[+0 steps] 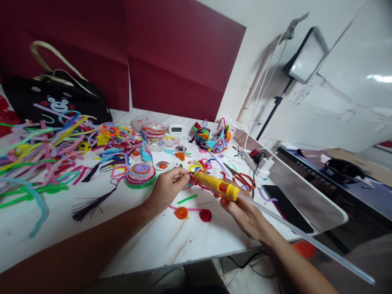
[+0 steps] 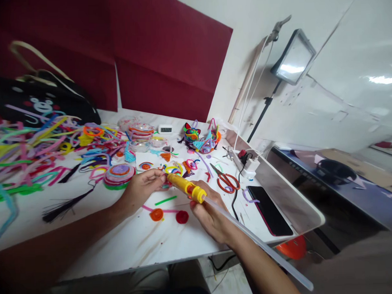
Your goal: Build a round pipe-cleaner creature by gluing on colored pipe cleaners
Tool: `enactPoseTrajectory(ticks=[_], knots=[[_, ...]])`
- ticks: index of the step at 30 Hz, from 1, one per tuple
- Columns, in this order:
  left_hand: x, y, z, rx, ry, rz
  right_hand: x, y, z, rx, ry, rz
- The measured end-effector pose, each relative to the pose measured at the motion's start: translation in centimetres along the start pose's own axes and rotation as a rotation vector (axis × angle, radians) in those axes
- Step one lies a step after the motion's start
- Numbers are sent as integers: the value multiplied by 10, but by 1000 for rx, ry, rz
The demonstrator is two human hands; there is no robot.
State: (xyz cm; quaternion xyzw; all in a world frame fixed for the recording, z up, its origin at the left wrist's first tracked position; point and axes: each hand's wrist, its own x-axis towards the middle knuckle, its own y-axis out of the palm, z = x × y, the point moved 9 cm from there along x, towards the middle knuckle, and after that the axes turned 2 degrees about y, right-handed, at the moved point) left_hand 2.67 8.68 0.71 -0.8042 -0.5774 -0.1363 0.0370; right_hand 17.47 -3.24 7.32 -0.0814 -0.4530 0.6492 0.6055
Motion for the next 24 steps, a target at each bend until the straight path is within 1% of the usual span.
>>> enactPoseTrajectory(ticks=[11, 16, 24], knots=[[1, -2, 0, -36, -5, -17, -4, -1, -1, -46, -14, -31], [1, -1, -2, -32, 0, -17, -6, -1, -3, -66, 6, -27], [1, -1, 0, -19, -10, -17, -2, -2, 0, -70, -10, -43]])
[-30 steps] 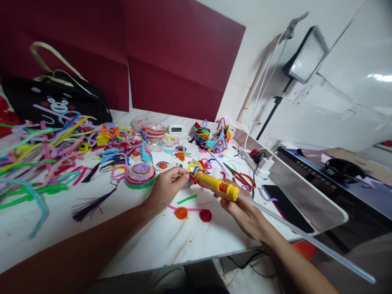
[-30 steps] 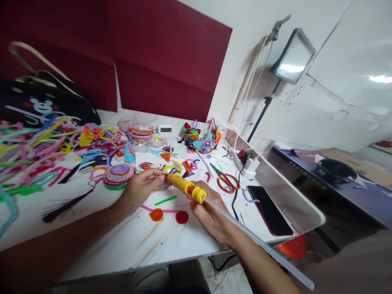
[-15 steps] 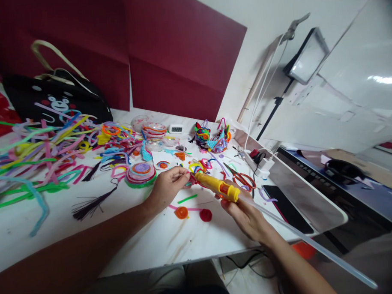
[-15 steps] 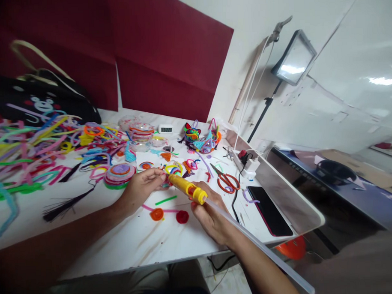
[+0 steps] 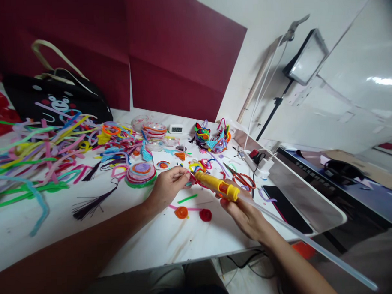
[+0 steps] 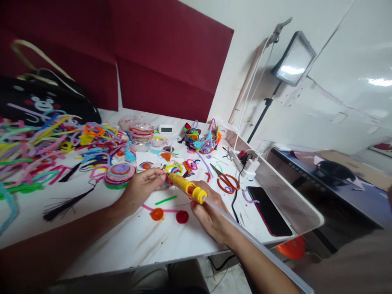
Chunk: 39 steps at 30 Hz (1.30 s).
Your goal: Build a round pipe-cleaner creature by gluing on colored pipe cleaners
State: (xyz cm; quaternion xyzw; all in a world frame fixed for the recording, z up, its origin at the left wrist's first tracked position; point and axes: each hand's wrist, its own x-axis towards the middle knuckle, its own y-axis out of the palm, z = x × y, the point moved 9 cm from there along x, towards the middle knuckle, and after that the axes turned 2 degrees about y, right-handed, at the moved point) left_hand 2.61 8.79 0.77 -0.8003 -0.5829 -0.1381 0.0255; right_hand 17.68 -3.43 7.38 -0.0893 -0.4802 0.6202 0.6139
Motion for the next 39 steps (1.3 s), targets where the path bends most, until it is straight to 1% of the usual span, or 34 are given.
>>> enactPoseTrajectory(ticks=[6, 18, 26, 31, 39], knots=[[-1, -1, -1, 22, -3, 0, 2, 0, 0, 8, 1, 7], [-1, 0, -2, -20, 8, 9, -2, 0, -2, -7, -1, 9], [-1, 0, -5, 15, 4, -12, -3, 2, -5, -45, 1, 22], [-1, 1, -3, -15, -5, -7, 0, 2, -1, -26, -19, 12], [0, 0, 0, -19, 2, 2, -2, 2, -4, -29, 8, 14]])
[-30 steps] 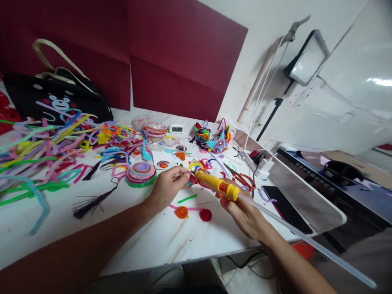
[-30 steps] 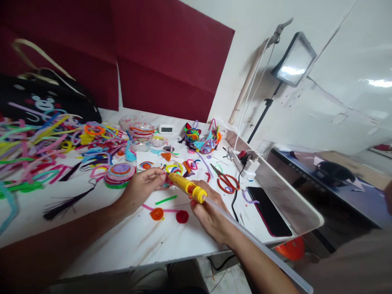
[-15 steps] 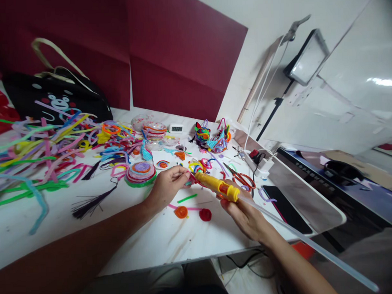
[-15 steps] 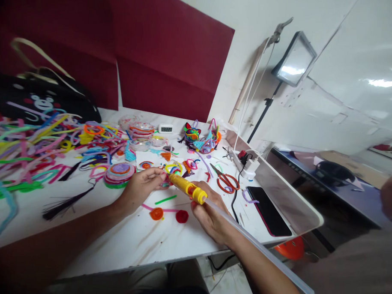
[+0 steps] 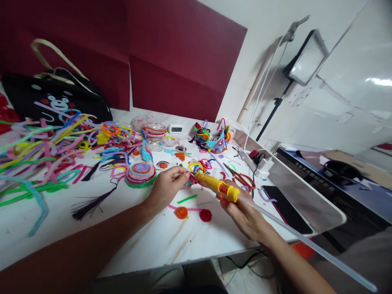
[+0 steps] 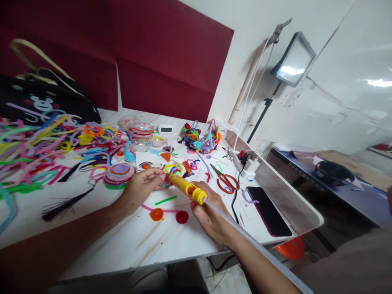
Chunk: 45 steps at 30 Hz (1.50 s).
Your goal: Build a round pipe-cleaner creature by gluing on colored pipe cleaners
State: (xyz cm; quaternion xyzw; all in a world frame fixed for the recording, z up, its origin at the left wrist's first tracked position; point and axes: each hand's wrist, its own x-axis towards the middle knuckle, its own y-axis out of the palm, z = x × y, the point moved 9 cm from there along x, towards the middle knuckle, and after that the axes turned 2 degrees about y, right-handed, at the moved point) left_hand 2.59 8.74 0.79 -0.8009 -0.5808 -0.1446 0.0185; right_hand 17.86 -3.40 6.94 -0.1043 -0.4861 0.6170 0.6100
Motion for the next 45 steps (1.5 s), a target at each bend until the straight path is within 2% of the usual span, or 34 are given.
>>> enactPoseTrajectory(ticks=[22, 37, 45], knots=[[1, -3, 2, -20, -8, -11, -7, -3, 1, 46, 14, 0], [1, -2, 0, 82, 45, 4, 1, -2, 11, -29, -67, -21], [1, 0, -3, 54, 37, -17, 1, -2, 13, -56, -84, -36]])
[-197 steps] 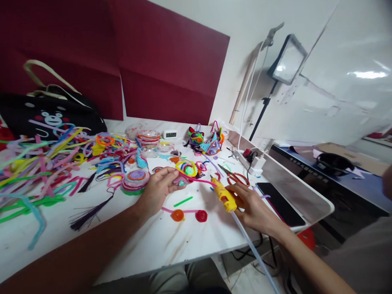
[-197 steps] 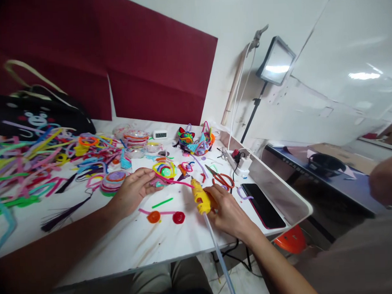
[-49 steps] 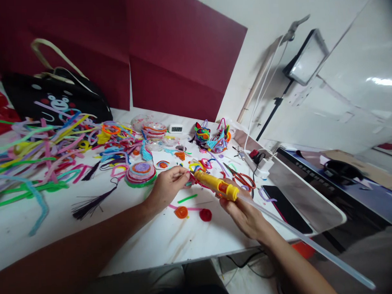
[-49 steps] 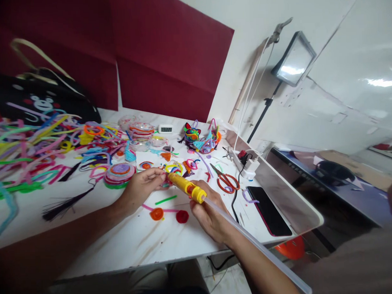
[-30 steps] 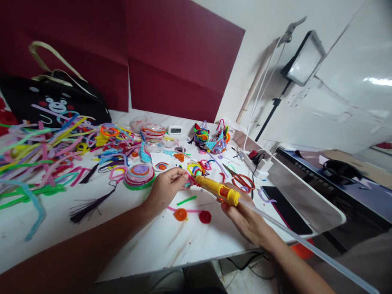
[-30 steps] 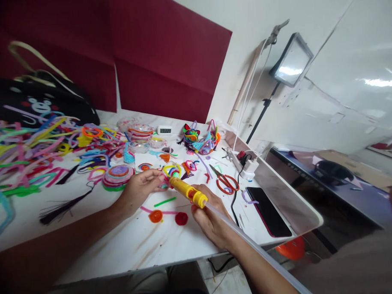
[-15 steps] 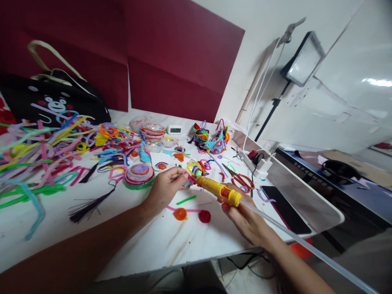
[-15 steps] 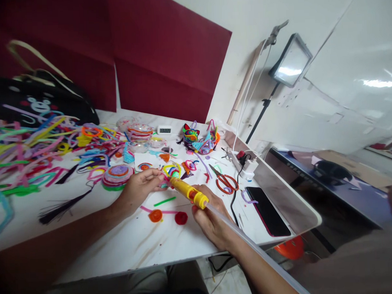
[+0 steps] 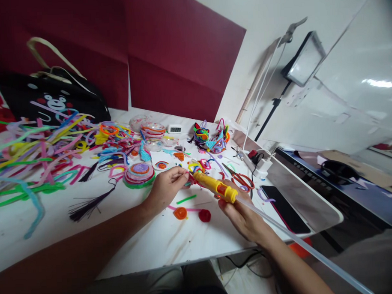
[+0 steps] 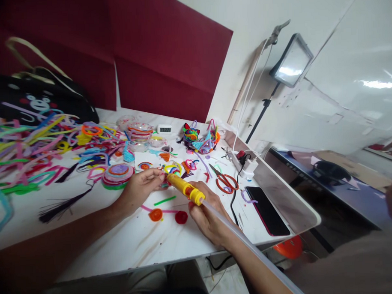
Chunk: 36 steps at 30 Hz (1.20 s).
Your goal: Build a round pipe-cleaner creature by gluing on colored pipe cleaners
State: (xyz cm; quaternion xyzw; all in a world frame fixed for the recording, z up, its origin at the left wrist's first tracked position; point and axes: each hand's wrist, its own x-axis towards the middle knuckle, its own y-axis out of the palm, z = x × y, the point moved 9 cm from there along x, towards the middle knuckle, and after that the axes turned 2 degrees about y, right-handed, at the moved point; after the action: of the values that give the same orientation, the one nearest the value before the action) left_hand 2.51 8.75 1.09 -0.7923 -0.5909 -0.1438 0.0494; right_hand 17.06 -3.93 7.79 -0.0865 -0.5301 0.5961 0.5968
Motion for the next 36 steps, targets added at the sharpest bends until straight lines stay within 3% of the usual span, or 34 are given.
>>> enactPoseTrajectory(ticks=[28, 36], knots=[[-2, -3, -4, -87, -99, -61, -8, -3, -4, 35, 56, 5], [0, -6, 2, -175, -143, -102, -22, -7, -27, 98, 207, 13]])
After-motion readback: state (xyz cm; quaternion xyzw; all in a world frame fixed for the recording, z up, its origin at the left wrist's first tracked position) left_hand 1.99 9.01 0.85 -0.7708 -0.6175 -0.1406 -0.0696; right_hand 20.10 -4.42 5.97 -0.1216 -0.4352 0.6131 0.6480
